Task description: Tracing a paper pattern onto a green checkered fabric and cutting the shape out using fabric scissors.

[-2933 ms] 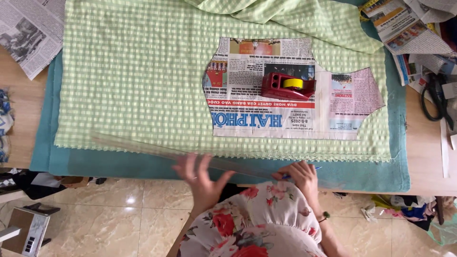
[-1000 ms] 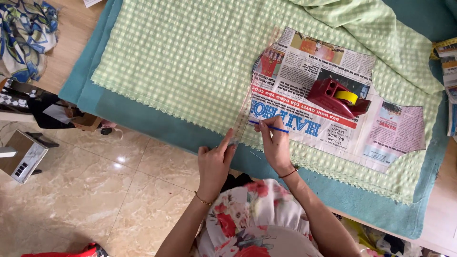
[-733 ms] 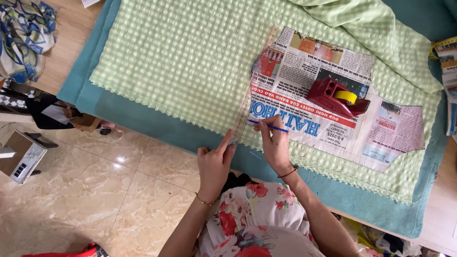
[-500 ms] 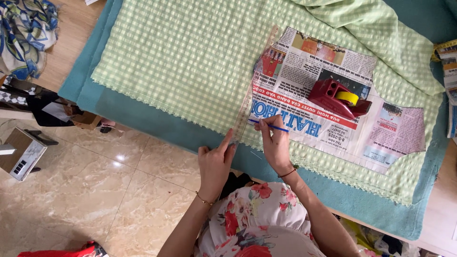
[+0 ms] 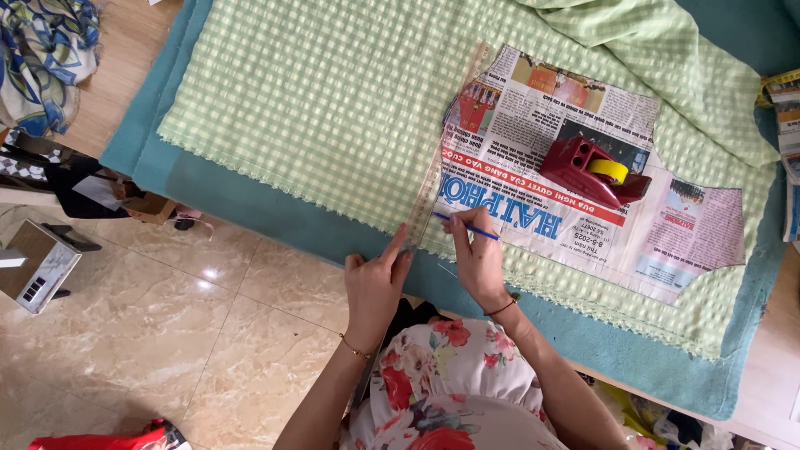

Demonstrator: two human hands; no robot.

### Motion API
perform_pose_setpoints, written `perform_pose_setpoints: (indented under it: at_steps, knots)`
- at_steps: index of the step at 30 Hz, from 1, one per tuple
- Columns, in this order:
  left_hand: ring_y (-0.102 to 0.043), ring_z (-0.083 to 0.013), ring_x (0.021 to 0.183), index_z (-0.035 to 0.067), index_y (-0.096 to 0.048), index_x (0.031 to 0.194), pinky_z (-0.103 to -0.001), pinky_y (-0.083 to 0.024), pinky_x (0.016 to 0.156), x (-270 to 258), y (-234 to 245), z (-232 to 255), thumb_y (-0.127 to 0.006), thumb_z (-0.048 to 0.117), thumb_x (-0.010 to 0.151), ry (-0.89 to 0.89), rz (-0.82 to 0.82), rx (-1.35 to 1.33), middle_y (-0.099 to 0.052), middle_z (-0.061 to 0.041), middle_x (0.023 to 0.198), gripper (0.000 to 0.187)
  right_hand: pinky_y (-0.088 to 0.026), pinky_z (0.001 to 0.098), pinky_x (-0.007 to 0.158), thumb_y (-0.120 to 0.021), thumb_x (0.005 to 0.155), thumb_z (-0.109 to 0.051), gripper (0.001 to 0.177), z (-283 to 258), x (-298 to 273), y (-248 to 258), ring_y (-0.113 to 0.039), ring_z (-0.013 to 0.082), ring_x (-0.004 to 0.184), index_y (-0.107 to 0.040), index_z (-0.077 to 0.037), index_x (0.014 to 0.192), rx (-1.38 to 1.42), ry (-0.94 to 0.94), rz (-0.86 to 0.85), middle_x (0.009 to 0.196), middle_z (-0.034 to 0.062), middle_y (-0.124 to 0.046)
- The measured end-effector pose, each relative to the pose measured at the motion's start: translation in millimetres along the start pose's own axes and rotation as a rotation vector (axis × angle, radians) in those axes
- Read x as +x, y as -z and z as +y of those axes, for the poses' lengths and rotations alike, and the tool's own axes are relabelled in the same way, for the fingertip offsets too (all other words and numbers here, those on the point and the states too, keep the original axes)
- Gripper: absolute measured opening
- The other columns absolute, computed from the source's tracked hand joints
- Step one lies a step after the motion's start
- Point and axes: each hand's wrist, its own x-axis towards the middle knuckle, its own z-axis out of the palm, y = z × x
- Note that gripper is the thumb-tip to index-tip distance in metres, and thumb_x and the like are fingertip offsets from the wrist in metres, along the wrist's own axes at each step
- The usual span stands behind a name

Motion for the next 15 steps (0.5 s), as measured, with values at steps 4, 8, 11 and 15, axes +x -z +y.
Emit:
perform_pose_setpoints:
  at_steps: [4,8,11,15]
  knots:
    - [-0.049,-0.0248,0.047,0.017,-0.064,0.141,-0.038,-0.038,0.070,0.5,-0.9,-1.4,-0.066,0.025,0.099,-0.016,0.014,0.001,-0.059,-0.008,0.054,0.043,-0.057,0.0323,0.074,-0.057,0.107,-0.013,0.015,-3.0,2.0,-0.1,-0.075,0.0197,0.085,-0.054,0.000,0.101,-0.023,-0.037,-0.007,0.088,0.0123,-0.073]
    - [-0.046,-0.0241,0.044,0.016,-0.065,0.141,-0.037,-0.038,0.069,1.5,1.2,-0.8,-0.067,0.025,0.099,-0.009,-0.002,0.015,-0.057,-0.008,0.050,0.042,-0.057,0.0323,0.070,-0.058,0.106,-0.013,0.015,-10.5,-4.1,0.6,-0.075,0.0187,0.082,-0.053,0.000,0.100,-0.036,-0.051,-0.057,0.087,0.0117,-0.073]
    - [-0.045,-0.0237,0.043,0.016,-0.065,0.140,-0.036,-0.037,0.068,0.5,0.5,-1.3,-0.067,0.026,0.099,-0.013,-0.002,0.020,-0.056,-0.008,0.049,0.043,-0.057,0.0330,0.069,-0.058,0.106,-0.012,0.014,-6.6,-2.0,-0.5,-0.074,0.0187,0.082,-0.054,0.000,0.100,-0.024,-0.044,-0.054,0.087,0.0118,-0.073]
    - [-0.046,-0.0228,0.045,0.015,-0.064,0.141,-0.037,-0.037,0.069,-0.1,0.1,-2.1,-0.067,0.025,0.099,-0.036,0.021,0.020,-0.057,-0.007,0.052,0.043,-0.058,0.0325,0.071,-0.057,0.107,-0.011,0.013,-6.1,2.4,-0.4,-0.075,0.0188,0.083,-0.053,0.000,0.101,0.024,-0.040,-0.018,0.087,0.0120,-0.072]
